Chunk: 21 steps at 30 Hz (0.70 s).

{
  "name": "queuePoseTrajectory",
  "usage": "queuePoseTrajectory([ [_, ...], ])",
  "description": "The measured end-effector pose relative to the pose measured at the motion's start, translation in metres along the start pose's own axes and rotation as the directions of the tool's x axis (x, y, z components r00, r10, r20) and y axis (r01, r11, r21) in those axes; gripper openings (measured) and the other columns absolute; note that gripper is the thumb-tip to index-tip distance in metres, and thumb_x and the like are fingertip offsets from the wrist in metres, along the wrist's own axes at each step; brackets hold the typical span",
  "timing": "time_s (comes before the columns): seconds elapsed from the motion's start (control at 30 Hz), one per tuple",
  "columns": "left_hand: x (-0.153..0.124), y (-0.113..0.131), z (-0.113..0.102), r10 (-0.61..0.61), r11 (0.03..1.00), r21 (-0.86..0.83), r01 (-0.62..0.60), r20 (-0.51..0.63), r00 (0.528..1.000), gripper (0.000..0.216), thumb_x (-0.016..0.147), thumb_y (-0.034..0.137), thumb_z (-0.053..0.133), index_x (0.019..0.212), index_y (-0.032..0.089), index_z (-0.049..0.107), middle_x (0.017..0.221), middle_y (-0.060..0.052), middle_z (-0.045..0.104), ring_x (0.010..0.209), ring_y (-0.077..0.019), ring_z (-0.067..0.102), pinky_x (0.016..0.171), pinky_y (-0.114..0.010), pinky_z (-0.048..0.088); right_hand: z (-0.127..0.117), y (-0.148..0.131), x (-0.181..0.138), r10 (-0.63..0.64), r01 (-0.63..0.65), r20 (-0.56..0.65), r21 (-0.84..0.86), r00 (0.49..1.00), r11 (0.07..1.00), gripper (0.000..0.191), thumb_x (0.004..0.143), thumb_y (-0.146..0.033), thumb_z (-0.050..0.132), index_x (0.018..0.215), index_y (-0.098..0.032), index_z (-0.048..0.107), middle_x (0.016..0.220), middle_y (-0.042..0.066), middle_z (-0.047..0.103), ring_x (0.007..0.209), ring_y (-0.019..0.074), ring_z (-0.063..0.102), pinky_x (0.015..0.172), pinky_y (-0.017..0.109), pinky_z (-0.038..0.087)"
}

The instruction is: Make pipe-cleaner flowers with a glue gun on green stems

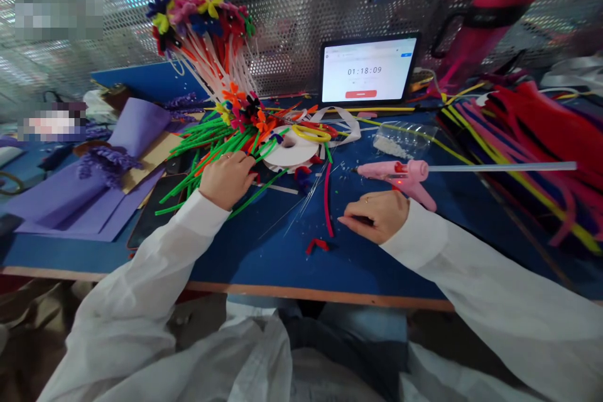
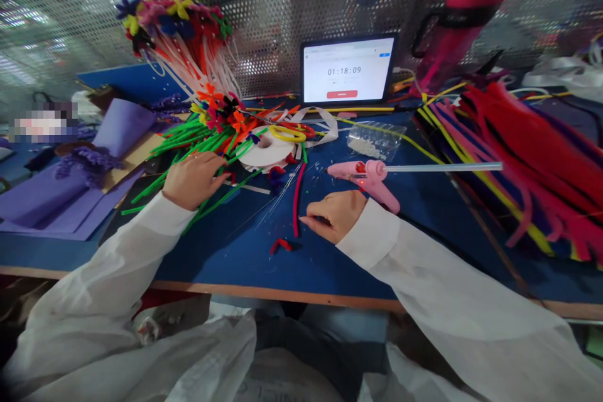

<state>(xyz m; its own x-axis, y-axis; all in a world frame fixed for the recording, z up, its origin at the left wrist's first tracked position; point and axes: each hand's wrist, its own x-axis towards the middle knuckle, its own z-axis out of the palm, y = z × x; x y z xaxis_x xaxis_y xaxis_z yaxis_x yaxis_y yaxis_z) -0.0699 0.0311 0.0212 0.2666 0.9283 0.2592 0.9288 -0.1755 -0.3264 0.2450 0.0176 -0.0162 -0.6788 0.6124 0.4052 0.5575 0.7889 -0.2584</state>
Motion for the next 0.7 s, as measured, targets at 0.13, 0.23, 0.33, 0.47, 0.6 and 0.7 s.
queuePoseTrajectory([
  [0.13,-0.005,-0.011,-0.012,-0.025,1.000,-0.006,0.025,-0.070,0.997,0.025,0.089,0.037,0.048,0.099,0.020,0.063,0.102,-0.007,0.066,0.096,-0.0255,0.061,0.074,-0.035,0.048,0.000,0.000,0.000,0.018,-0.018,0.027,-0.014,0.999,1.000,0.035,0.088,-0.044,0.047,0.067,-0.022,0.066,0.050,-0.003,0.052,0.052,0.0084,0.052,0.050,0.023,0.024],
  [0.23,-0.018,-0.029,-0.032,-0.092,0.994,-0.065,0.084,-0.132,0.987,0.032,0.090,0.044,0.043,0.102,0.021,0.062,0.101,-0.004,0.067,0.094,-0.0213,0.063,0.075,-0.031,0.047,-0.001,-0.001,0.000,0.044,-0.041,0.059,-0.045,0.997,0.998,0.037,0.089,-0.045,0.045,0.067,-0.022,0.065,0.052,-0.002,0.053,0.054,0.0095,0.052,0.051,0.024,0.025],
  [0.33,-0.034,-0.052,-0.050,-0.150,0.987,-0.078,0.142,-0.107,0.983,0.031,0.088,0.047,0.047,0.101,0.023,0.062,0.092,0.000,0.069,0.082,-0.0160,0.064,0.068,-0.025,0.043,-0.002,-0.002,0.000,0.053,-0.048,0.100,-0.057,0.994,0.997,0.037,0.089,-0.045,0.044,0.069,-0.023,0.065,0.053,-0.001,0.054,0.056,0.0103,0.054,0.052,0.024,0.025],
  [0.47,-0.051,-0.101,-0.059,-0.264,0.963,0.048,0.267,-0.046,0.963,0.031,0.084,0.050,0.049,0.097,0.027,0.065,0.074,0.004,0.068,0.066,-0.0138,0.061,0.057,-0.021,0.035,-0.002,-0.003,0.000,0.048,-0.043,0.112,-0.043,0.993,0.998,0.035,0.089,-0.044,0.045,0.069,-0.023,0.065,0.052,-0.002,0.054,0.057,0.0103,0.055,0.053,0.024,0.026],
  [0.6,-0.055,-0.164,-0.045,-0.347,0.929,0.125,0.348,-0.030,0.937,0.038,0.085,0.051,0.043,0.099,0.025,0.067,0.073,0.003,0.068,0.065,-0.0140,0.058,0.059,-0.021,0.034,0.000,0.000,0.000,0.011,-0.007,0.097,-0.034,0.995,0.999,0.036,0.089,-0.044,0.044,0.069,-0.023,0.065,0.051,-0.002,0.053,0.057,0.0102,0.055,0.053,0.023,0.027],
  [0.7,-0.048,-0.199,-0.023,-0.250,0.937,-0.192,0.293,0.219,0.943,0.032,0.080,0.051,0.054,0.093,0.026,0.069,0.068,0.008,0.070,0.059,-0.0090,0.057,0.057,-0.017,0.038,0.002,0.001,0.000,-0.002,0.006,0.099,-0.032,0.995,0.999,0.036,0.090,-0.043,0.044,0.069,-0.023,0.065,0.051,-0.002,0.053,0.057,0.0102,0.055,0.054,0.023,0.027],
])
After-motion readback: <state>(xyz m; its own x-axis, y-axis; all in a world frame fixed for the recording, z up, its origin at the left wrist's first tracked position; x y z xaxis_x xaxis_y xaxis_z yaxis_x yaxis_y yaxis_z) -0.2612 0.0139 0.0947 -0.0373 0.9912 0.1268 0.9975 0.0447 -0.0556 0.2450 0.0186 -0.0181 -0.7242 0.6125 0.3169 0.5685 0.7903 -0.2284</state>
